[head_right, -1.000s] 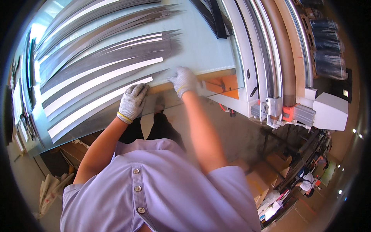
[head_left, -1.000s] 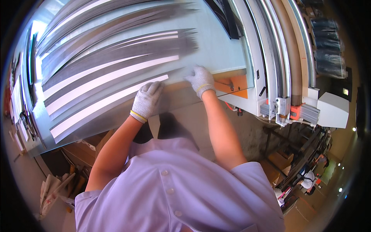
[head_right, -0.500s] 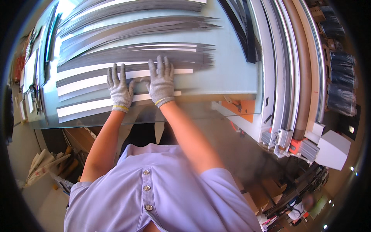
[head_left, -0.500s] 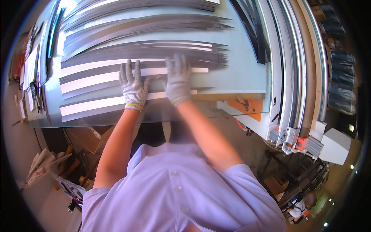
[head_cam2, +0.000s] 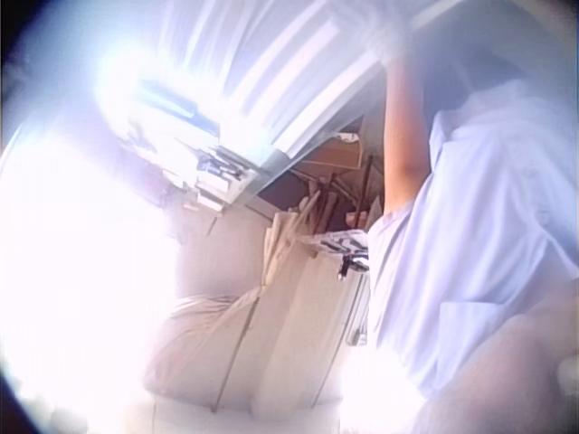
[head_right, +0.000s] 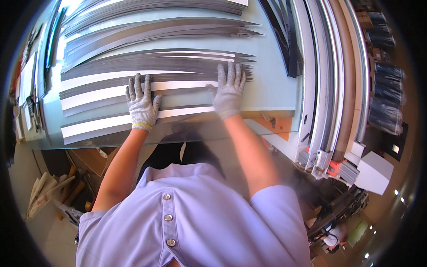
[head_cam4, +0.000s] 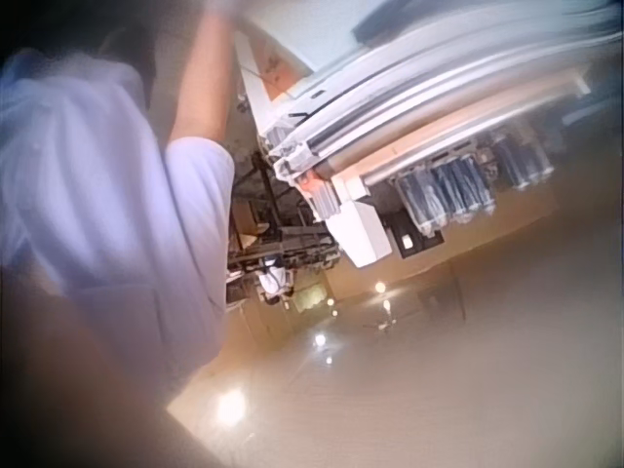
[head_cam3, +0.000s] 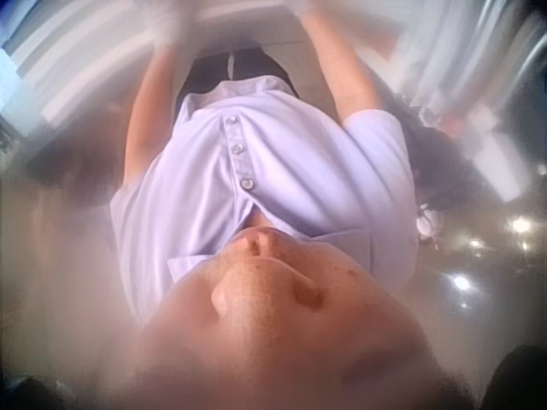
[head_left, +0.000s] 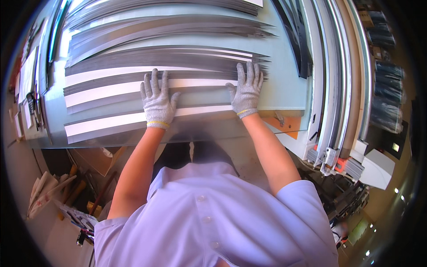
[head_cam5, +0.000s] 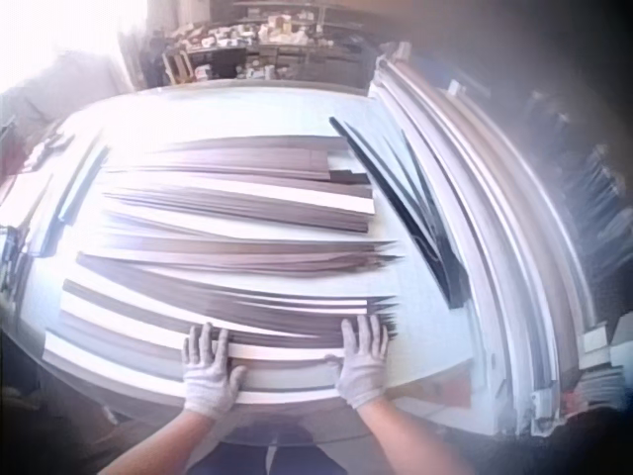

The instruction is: The person applies white tape along the length of several metal strips on a workbench, smoothing the tape by hand and stacking the finished strips.

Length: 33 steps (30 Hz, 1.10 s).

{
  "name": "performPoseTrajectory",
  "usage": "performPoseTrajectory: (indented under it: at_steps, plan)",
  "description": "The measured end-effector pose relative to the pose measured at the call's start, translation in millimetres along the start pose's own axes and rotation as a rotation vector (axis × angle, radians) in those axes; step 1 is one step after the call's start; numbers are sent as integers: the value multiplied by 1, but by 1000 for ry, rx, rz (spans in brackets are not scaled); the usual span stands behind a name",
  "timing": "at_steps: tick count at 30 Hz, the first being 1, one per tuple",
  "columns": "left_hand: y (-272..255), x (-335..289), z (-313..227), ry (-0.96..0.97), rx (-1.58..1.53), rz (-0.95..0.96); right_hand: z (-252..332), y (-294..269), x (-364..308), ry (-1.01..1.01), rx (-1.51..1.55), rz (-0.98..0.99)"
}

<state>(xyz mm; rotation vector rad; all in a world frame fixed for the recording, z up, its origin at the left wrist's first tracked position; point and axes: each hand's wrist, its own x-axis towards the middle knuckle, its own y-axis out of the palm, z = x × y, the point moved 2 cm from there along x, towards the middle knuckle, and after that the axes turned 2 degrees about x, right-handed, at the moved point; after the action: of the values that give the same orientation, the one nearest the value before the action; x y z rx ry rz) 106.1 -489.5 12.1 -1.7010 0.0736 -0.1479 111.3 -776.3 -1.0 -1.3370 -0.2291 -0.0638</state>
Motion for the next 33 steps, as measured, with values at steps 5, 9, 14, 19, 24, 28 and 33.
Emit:
performPoseTrajectory:
  at_steps: [5,9,14,19,24,28,33]
  plan:
    - [0,3,0,34,-38,-21,45,10,2,-4,66,-209]
    - [0,4,2,41,-67,-8,119,32,12,-1,193,-74]
    - [0,2,4,51,-51,13,75,20,8,29,118,-116]
    - [-2,0,5,47,-68,-7,41,14,7,0,59,-113]
    - [-1,1,2,48,-57,-14,18,10,10,-24,76,-146]
    - [-2,3,0,60,-64,-74,7,5,15,4,117,-186]
    - [-5,2,-4,82,-88,-149,-21,-11,-20,269,220,-444]
